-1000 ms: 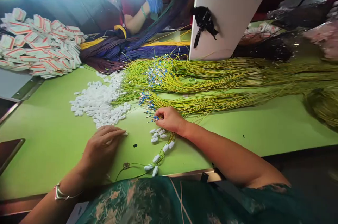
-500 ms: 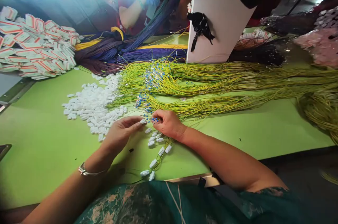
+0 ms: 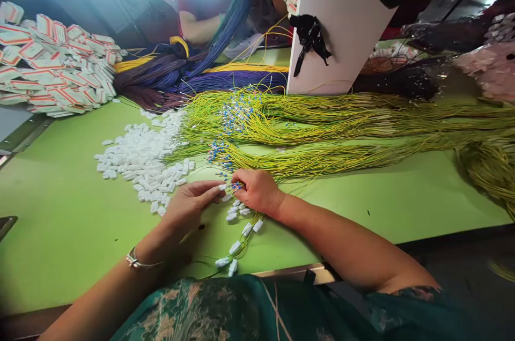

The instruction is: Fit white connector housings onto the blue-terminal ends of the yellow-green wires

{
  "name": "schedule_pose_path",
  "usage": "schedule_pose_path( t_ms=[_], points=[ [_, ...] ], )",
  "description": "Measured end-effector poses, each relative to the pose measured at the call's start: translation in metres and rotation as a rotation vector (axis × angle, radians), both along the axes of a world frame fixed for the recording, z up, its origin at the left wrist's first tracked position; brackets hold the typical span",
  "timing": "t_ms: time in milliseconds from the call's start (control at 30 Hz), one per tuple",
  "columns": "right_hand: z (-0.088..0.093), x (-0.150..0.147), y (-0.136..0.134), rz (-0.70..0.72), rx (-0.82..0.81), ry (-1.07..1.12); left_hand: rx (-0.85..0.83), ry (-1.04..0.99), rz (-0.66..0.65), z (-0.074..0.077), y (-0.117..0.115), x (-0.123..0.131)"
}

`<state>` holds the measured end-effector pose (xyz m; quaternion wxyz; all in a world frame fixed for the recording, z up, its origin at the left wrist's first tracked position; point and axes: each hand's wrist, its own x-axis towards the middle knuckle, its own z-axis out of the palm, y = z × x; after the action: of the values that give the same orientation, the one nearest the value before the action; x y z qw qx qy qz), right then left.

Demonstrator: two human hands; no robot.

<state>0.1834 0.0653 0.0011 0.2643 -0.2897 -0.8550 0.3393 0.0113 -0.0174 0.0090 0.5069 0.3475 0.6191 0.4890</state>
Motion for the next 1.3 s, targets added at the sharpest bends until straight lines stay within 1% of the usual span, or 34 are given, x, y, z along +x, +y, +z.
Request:
schedule_pose_path(
  t_ms=[133, 233, 300, 400, 500, 567, 633, 700, 767, 800, 833, 867, 967, 1000, 1067, 1133, 1200, 1300],
  points=[
    [0.0, 0.0, 0.0, -0.009, 0.018, -0.005, -0.008, -0.041, 0.007, -0.003, 0.001, 0.004],
    [-0.001, 0.0, -0.001, 0.016, 0.08, -0.032, -0.029, -0.119, 0.013, -0.008, 0.001, 0.004],
    [-0.003, 0.0, -0.001, 0.02, 0.105, -0.036, -0.039, -0.13, 0.022, -0.01, 0.001, 0.005],
    [-0.005, -0.001, -0.001, 0.017, 0.082, -0.031, -0.031, -0.092, 0.029, -0.01, 0.001, 0.006],
    [-0.007, -0.002, 0.002, 0.037, -0.016, -0.018, -0.009, -0.008, 0.01, -0.009, 0.0, 0.006],
    [-0.007, -0.002, 0.005, 0.053, -0.142, 0.013, 0.011, 0.092, -0.045, -0.008, -0.003, 0.008],
    [-0.005, -0.001, 0.01, 0.038, -0.29, 0.075, 0.08, 0.246, -0.129, -0.008, -0.009, 0.012],
    [-0.004, -0.002, 0.014, 0.011, -0.416, 0.136, 0.224, 0.428, -0.268, -0.008, -0.017, 0.018],
    [-0.002, -0.003, 0.016, 0.021, -0.489, 0.14, 0.374, 0.579, -0.435, -0.008, -0.026, 0.019],
    [-0.002, -0.003, 0.016, 0.034, -0.508, 0.124, 0.422, 0.64, -0.483, -0.007, -0.029, 0.015],
    [-0.001, -0.003, 0.015, 0.046, -0.521, 0.108, 0.445, 0.709, -0.481, -0.007, -0.031, 0.008],
    [-0.001, -0.004, 0.014, 0.053, -0.536, 0.098, 0.446, 0.8, -0.418, -0.006, -0.033, -0.002],
    [0.001, -0.005, 0.012, 0.046, -0.572, 0.104, 0.37, 1.157, -0.065, -0.005, -0.028, -0.046],
    [0.001, -0.006, 0.011, 0.036, -0.574, 0.107, 0.341, 1.252, 0.0, -0.005, -0.025, -0.061],
    [0.002, -0.007, 0.011, 0.009, -0.56, 0.111, 0.301, 1.351, -0.007, -0.008, -0.017, -0.082],
    [0.003, -0.008, 0.01, -0.008, -0.54, 0.114, 0.304, 1.381, -0.069, -0.012, -0.012, -0.091],
    [0.002, -0.008, 0.01, -0.013, -0.519, 0.108, 0.337, 1.388, -0.093, -0.016, -0.011, -0.09],
    [0.0, -0.008, 0.009, -0.01, -0.497, 0.093, 0.383, 1.371, -0.079, -0.018, -0.012, -0.084]
  ],
)
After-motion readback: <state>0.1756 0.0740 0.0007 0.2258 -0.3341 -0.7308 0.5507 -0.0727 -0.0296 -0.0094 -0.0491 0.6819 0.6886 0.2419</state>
